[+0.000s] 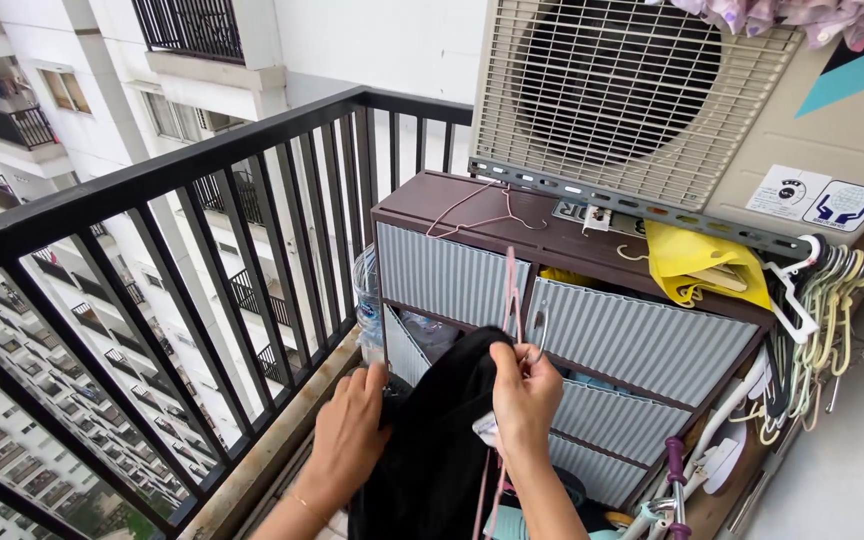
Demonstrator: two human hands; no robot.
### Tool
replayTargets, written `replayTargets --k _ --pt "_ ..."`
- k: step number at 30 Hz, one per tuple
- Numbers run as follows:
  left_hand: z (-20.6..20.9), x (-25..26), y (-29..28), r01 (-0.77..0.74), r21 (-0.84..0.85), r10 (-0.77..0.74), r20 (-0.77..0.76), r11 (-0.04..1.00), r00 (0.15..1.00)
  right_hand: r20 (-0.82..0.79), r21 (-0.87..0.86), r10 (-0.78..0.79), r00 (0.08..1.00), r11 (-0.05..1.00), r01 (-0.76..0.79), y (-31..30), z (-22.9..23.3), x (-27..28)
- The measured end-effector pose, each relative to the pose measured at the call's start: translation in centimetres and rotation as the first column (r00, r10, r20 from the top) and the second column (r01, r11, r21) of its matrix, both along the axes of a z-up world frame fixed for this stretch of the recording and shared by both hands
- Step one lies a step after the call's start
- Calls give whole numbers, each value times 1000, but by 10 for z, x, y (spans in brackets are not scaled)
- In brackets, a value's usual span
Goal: Hanging wet laundry on hangers and a multi-clip drying rack on a balcony.
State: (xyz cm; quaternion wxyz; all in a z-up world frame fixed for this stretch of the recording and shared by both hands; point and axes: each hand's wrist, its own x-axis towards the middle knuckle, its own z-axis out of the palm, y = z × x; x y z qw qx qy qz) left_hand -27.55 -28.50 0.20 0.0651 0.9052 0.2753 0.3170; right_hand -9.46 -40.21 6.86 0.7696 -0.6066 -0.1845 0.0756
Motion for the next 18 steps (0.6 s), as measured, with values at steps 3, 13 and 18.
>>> replayTargets --k 3,13,18 --pt "-117 10 -12 -394 -515 268 -303 761 914 -30 128 -58 998 990 62 15 6 4" --pt "-135 58 37 762 -562 752 338 -321 566 55 69 -185 981 981 181 7 -5 1" --pt "-87 56 74 641 -753 843 241 -150 481 237 -42 -181 954 980 196 -13 -24 16"
